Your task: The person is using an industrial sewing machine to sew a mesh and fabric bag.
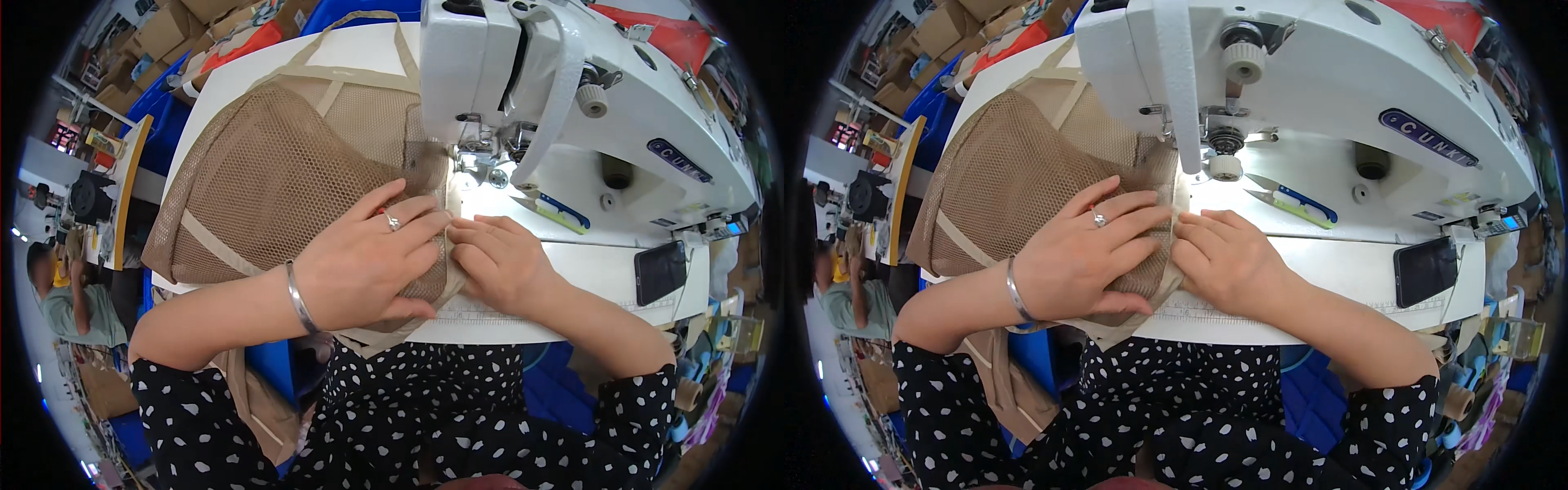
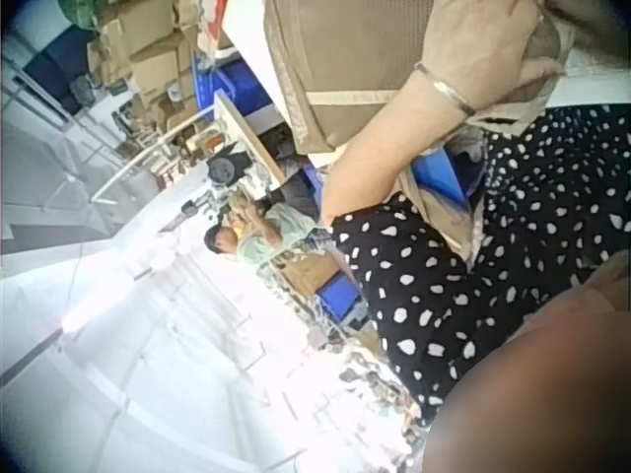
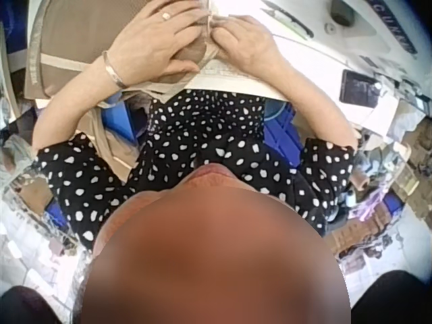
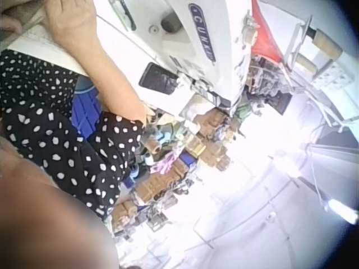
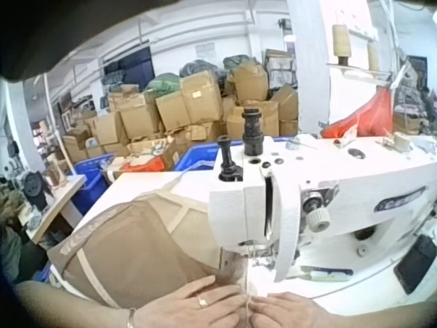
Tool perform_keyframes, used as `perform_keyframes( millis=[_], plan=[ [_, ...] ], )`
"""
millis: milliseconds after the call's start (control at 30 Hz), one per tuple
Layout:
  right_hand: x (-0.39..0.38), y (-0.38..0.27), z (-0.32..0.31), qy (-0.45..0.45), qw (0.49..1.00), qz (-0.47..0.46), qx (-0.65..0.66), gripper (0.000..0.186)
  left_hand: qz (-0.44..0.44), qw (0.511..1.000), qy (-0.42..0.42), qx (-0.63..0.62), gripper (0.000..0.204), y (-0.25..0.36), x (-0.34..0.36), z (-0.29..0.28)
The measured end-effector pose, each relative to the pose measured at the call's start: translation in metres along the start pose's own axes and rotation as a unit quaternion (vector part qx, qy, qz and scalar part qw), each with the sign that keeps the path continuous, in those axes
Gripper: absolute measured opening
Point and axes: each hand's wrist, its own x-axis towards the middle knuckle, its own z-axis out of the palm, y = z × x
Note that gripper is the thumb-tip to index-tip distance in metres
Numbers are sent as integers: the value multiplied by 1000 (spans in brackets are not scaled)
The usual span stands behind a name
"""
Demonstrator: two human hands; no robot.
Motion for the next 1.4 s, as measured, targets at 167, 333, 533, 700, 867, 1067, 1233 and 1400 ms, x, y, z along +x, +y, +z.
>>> perform_keyframes(
  millis=[167,333,533,700,867,1067,1233,1400],
  plan=[
    [1,4,2,23,999,24,-34,31,2,998,12,61,56,-10,6,24],
    [3,10,-3,23,997,71,-29,26,4,993,34,117,52,-17,10,36],
    [2,20,-11,-11,992,125,10,29,25,971,139,192,36,-13,7,50],
    [4,23,-6,5,992,129,4,27,40,980,156,114,35,-20,9,57],
    [6,21,-2,15,984,178,-18,23,-23,980,157,123,38,-15,19,66],
    [7,18,-3,-15,976,213,-40,28,-80,970,175,151,36,-14,32,71],
    [9,18,-3,-22,976,210,-54,32,-112,970,192,96,37,-1,32,78],
    [7,17,-3,-20,975,211,-63,32,-148,971,185,25,46,18,20,87]
  ],
)
